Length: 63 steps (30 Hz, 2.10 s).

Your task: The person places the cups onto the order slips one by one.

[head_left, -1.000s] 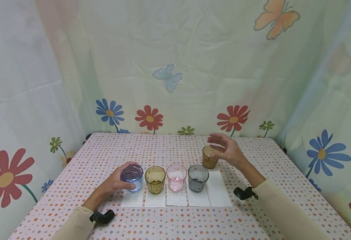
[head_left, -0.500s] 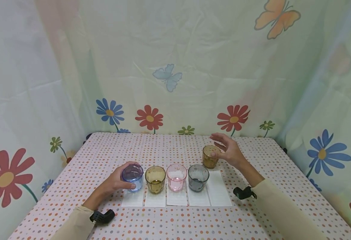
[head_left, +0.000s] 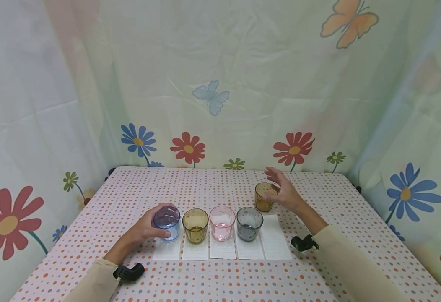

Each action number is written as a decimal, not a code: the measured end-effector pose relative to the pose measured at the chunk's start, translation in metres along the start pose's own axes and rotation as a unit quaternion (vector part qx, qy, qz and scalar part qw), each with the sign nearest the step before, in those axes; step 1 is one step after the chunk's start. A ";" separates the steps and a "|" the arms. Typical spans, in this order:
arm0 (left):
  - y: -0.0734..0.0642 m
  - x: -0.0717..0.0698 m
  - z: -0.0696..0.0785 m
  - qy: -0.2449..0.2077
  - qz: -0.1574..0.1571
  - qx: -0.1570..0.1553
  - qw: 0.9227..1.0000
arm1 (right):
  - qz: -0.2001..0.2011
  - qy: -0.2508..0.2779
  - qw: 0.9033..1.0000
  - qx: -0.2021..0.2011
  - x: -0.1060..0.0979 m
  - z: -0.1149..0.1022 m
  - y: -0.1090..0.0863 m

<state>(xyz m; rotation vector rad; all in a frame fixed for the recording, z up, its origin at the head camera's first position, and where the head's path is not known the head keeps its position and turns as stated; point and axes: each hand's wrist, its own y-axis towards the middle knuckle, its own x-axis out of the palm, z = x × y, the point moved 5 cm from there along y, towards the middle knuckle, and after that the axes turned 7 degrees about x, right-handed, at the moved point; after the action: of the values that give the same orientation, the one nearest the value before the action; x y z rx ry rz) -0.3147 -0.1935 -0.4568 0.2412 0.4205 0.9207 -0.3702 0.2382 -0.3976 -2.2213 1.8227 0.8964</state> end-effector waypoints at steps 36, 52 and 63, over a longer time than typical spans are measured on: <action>0.000 0.001 0.001 -0.016 -0.001 -0.003 1.000 | 0.001 -0.041 0.990 0.134 0.022 0.027 0.007; 0.001 0.000 0.003 -0.011 -0.006 0.015 1.000 | 0.022 0.013 0.989 0.143 0.025 0.029 0.007; 0.001 0.001 0.004 -0.002 -0.008 0.019 1.000 | 0.038 0.019 0.988 0.147 0.026 0.031 0.010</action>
<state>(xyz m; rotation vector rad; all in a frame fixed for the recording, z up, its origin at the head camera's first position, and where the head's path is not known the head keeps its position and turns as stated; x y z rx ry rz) -0.3127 -0.1926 -0.4529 0.2739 0.4347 0.8977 -0.3876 0.2271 -0.4337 -2.0120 1.9251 0.5561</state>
